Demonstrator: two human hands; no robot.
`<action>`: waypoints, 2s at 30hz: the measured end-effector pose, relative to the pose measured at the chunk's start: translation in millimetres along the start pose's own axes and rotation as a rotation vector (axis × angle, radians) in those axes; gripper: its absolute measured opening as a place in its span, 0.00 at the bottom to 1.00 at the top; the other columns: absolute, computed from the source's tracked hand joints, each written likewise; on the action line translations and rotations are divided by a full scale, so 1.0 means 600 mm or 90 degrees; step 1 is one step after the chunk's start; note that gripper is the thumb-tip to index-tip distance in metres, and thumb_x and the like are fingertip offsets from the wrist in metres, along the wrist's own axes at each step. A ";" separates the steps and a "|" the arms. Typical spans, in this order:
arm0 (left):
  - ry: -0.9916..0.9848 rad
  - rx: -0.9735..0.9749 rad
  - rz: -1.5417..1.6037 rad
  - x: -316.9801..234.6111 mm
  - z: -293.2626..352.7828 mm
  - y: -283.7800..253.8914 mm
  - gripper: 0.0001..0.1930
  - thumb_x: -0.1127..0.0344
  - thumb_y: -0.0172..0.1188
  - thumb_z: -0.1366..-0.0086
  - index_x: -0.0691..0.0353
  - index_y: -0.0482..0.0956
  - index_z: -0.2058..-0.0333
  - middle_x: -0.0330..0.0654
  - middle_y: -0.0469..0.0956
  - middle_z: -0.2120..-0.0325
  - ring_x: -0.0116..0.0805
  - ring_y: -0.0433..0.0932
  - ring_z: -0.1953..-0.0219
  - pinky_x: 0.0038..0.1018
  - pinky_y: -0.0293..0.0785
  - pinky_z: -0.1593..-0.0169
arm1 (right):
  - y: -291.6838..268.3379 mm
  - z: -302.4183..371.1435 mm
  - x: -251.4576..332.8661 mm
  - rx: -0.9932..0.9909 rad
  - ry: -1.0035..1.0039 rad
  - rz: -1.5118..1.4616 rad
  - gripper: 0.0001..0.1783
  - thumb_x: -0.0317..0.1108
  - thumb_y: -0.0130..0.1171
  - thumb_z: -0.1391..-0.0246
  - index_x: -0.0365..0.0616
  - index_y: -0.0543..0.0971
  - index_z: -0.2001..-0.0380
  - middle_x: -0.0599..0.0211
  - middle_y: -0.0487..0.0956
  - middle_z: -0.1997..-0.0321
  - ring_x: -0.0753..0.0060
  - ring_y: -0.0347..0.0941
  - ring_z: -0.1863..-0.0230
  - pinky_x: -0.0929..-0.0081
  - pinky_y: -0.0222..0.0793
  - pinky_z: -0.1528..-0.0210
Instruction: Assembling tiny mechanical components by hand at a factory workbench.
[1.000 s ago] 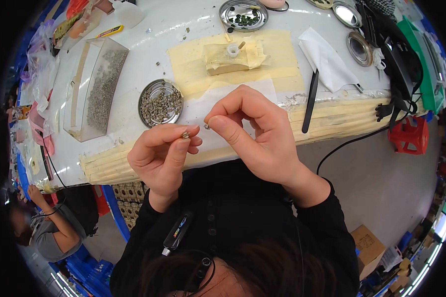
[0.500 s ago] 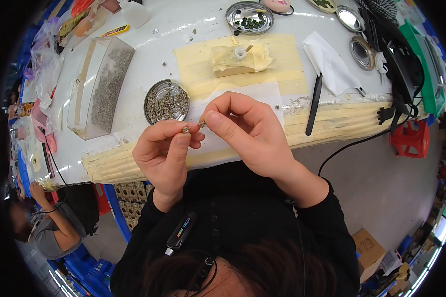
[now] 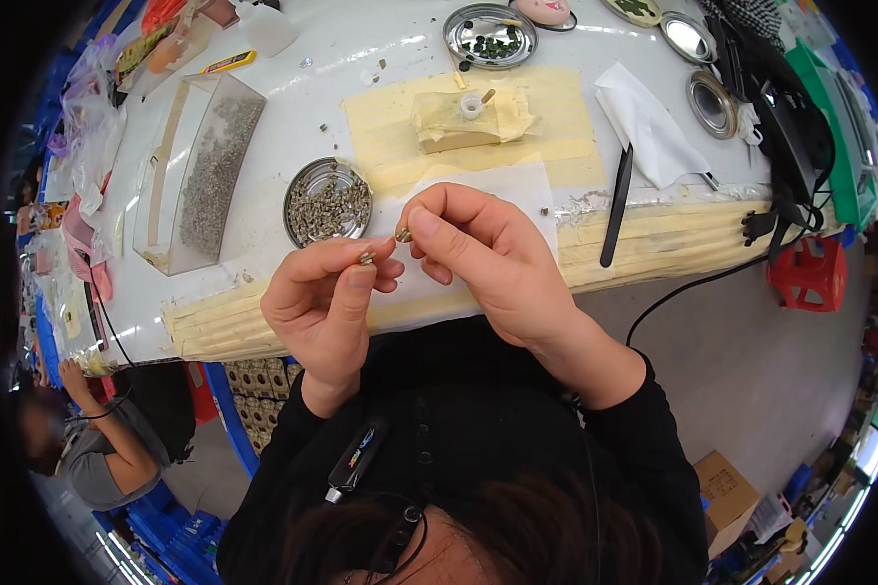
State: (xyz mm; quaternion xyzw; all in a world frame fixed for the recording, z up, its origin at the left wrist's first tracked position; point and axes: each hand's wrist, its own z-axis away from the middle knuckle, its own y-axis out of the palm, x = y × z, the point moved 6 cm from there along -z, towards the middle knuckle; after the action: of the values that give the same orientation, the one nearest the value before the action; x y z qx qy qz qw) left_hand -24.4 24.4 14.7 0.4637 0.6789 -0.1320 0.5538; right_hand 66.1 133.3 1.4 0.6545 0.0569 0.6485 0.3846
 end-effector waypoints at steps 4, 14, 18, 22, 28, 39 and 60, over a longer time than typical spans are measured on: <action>-0.003 0.003 0.006 0.001 0.000 -0.001 0.09 0.83 0.59 0.38 0.75 0.77 0.58 0.53 0.82 0.62 0.31 0.81 0.63 0.24 0.79 0.59 | 0.000 0.000 0.000 -0.003 -0.002 -0.009 0.09 0.36 0.53 0.34 0.41 0.76 0.63 0.79 0.71 0.70 0.87 0.60 0.71 0.85 0.58 0.66; -0.060 -0.018 0.086 0.007 0.004 0.002 0.09 0.81 0.56 0.35 0.73 0.74 0.56 0.57 0.80 0.56 0.37 0.82 0.56 0.28 0.80 0.54 | 0.003 0.012 0.038 -0.095 -0.304 0.368 0.02 0.26 0.60 0.41 0.40 0.77 0.66 0.74 0.76 0.69 0.81 0.66 0.68 0.81 0.63 0.67; -0.045 0.001 0.064 0.006 0.005 0.005 0.09 0.81 0.56 0.35 0.72 0.74 0.56 0.57 0.79 0.55 0.38 0.81 0.55 0.28 0.80 0.53 | 0.015 0.018 0.062 -0.141 -0.446 0.566 0.02 0.24 0.63 0.47 0.41 0.79 0.70 0.71 0.77 0.70 0.74 0.67 0.70 0.78 0.63 0.71; -0.032 -0.011 0.080 0.009 0.004 0.005 0.08 0.81 0.57 0.35 0.72 0.74 0.57 0.55 0.80 0.57 0.37 0.81 0.56 0.28 0.80 0.53 | 0.021 0.020 0.064 -0.152 -0.485 0.619 0.04 0.25 0.66 0.50 0.42 0.80 0.71 0.71 0.76 0.71 0.70 0.67 0.70 0.76 0.63 0.71; -0.172 -0.043 0.220 0.025 -0.003 0.005 0.08 0.78 0.58 0.34 0.70 0.75 0.57 0.48 0.81 0.63 0.30 0.81 0.60 0.26 0.79 0.53 | 0.053 0.041 0.069 -0.167 -0.700 0.851 0.08 0.28 0.70 0.56 0.45 0.81 0.70 0.71 0.75 0.72 0.69 0.68 0.72 0.75 0.63 0.71; -0.198 -0.055 0.217 0.037 -0.001 -0.002 0.06 0.74 0.55 0.32 0.63 0.74 0.56 0.44 0.80 0.64 0.29 0.78 0.60 0.25 0.74 0.53 | 0.060 0.044 0.060 -0.154 -0.763 0.881 0.15 0.26 0.72 0.65 0.45 0.82 0.68 0.73 0.75 0.72 0.70 0.67 0.72 0.77 0.64 0.72; -0.195 -0.057 0.296 0.042 -0.006 -0.005 0.07 0.78 0.58 0.35 0.66 0.75 0.58 0.47 0.82 0.64 0.29 0.81 0.60 0.25 0.77 0.55 | 0.051 0.028 0.075 -0.084 -0.662 0.789 0.17 0.21 0.72 0.70 0.45 0.82 0.70 0.72 0.75 0.73 0.68 0.67 0.72 0.75 0.63 0.72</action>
State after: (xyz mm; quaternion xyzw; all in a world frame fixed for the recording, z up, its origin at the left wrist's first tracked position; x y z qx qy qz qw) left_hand -27.9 37.4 -7.0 0.5567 0.4676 -0.0396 0.6855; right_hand 74.9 130.2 57.7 0.7607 -0.5402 0.3588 -0.0290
